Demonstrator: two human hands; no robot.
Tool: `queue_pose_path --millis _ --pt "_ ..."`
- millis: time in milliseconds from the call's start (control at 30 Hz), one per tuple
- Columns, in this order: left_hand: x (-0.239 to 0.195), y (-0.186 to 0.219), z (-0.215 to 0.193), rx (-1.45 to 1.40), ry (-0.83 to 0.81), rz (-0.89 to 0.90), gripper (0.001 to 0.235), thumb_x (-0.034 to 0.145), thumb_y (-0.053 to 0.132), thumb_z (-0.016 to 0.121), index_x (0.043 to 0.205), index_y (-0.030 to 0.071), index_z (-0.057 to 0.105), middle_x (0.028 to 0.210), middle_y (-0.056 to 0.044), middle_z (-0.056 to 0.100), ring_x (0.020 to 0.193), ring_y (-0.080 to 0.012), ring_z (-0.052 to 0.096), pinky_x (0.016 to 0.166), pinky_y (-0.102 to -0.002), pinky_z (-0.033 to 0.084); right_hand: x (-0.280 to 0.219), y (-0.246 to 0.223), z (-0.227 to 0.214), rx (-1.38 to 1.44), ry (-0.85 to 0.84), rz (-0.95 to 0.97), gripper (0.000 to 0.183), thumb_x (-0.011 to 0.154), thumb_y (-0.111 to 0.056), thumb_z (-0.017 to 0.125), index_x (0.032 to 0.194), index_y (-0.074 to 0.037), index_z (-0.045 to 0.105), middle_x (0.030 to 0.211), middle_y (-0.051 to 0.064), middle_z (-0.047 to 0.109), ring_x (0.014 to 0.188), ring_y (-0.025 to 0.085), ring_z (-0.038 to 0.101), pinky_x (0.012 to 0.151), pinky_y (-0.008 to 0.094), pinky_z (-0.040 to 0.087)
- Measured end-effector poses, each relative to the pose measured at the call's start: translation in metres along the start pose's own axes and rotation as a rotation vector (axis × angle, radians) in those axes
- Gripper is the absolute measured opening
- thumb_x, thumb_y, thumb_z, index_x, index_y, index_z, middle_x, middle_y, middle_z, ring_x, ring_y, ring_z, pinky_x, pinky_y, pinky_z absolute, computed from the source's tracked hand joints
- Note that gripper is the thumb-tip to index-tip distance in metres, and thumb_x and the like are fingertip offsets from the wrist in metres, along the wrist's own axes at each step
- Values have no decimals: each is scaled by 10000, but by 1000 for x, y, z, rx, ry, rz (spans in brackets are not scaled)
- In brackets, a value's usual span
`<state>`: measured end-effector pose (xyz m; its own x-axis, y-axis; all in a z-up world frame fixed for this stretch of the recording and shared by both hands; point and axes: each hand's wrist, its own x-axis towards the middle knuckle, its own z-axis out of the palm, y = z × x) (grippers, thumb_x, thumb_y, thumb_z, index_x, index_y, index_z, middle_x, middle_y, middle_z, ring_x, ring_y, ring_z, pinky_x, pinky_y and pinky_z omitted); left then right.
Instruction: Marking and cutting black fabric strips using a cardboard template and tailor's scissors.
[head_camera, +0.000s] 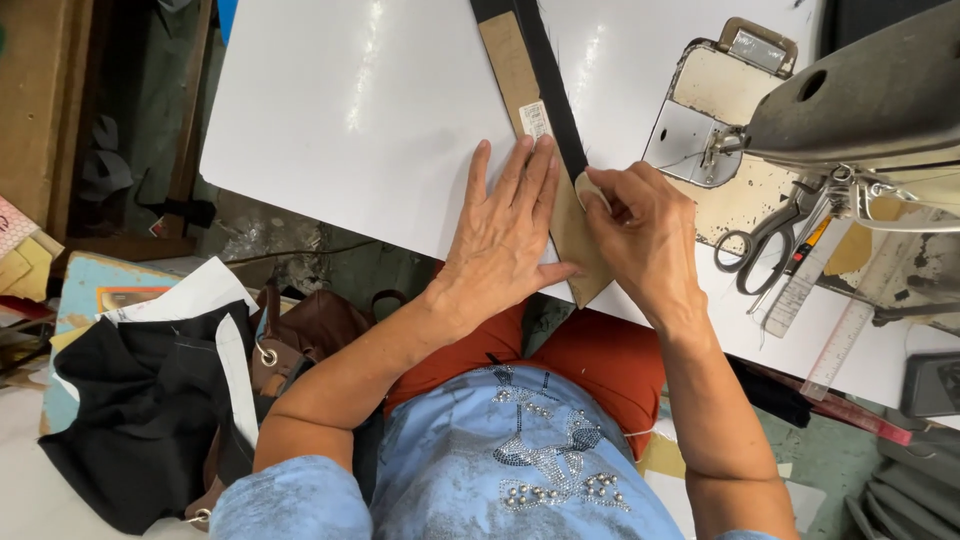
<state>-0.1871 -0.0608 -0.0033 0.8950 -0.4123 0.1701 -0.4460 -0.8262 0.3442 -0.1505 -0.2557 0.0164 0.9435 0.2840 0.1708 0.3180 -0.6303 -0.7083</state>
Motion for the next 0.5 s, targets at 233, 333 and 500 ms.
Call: queue_pose_path --millis 233,333,500 --pt "4 -1 0 -13 -9 6 1179 833 724 822 1535 -169 501 1653 -371 394 1588 -488 319 1291 -734 35 9 -1 0 -71 -33 -28 204 983 18 816 1186 30 824 857 134 667 771 264 717 654 348 577" --pt "3 -1 -2 -2 -2 11 1176 817 728 827 1509 -174 526 1634 -375 416 1565 -495 363 1288 -742 63 38 2 12 -100 -25 -86 185 974 17 812 1158 34 825 836 158 645 769 332 720 660 414 560" --pt "0 1 6 384 94 5 1058 849 1026 613 1239 63 817 1641 -226 541 1578 -376 425 1331 -679 156 93 -10 27 -211 -70 -119 375 1017 -47 630 703 -96 431 663 39 459 665 183 416 648 390 352"
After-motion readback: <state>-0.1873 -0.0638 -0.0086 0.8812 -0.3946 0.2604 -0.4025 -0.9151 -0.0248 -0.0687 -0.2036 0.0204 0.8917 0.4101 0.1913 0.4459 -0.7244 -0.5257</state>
